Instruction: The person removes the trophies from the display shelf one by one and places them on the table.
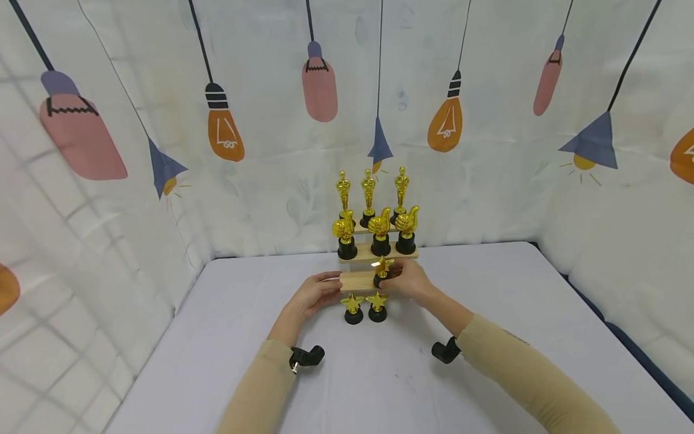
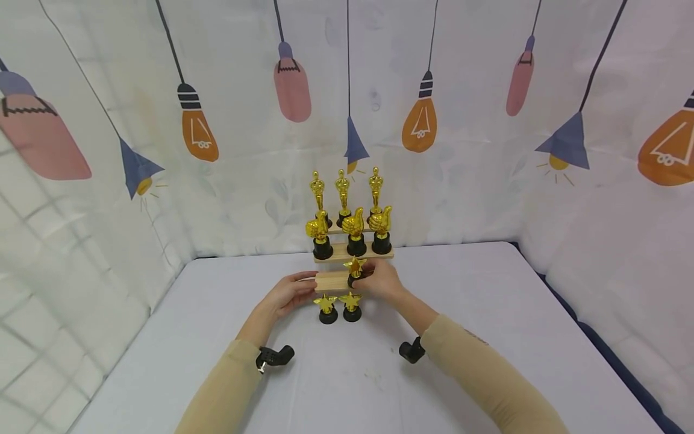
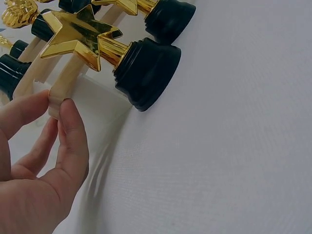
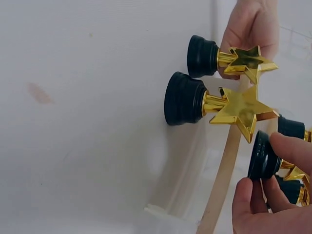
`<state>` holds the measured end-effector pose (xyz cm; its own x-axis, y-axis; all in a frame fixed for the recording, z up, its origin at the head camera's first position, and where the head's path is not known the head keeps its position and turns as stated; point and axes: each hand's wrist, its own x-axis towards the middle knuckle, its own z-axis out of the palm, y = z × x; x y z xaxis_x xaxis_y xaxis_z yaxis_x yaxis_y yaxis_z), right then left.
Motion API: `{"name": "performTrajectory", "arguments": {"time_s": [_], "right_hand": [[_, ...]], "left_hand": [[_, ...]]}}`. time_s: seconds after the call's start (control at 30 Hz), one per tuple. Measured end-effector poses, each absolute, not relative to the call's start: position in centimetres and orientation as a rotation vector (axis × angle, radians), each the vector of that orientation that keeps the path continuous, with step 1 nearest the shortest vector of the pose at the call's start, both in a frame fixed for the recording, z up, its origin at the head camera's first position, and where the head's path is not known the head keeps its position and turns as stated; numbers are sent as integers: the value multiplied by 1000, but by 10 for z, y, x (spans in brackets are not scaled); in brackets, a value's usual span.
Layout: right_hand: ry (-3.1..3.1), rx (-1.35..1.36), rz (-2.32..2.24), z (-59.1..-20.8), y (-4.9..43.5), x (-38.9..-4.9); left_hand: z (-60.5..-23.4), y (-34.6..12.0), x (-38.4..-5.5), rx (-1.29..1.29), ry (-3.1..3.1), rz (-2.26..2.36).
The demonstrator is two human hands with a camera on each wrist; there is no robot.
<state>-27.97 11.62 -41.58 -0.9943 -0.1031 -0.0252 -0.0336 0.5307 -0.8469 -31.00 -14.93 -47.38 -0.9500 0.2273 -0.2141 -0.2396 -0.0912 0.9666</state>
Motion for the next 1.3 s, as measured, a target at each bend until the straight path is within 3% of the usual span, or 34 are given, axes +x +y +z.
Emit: {"name": "performTrajectory", "arguments": {"time_s": [1.3], "right_hand": [[2595,-74,-1560,-425,161,-243]], "left_hand": [[-475,-149,-312,-42,1843,2123]]}}
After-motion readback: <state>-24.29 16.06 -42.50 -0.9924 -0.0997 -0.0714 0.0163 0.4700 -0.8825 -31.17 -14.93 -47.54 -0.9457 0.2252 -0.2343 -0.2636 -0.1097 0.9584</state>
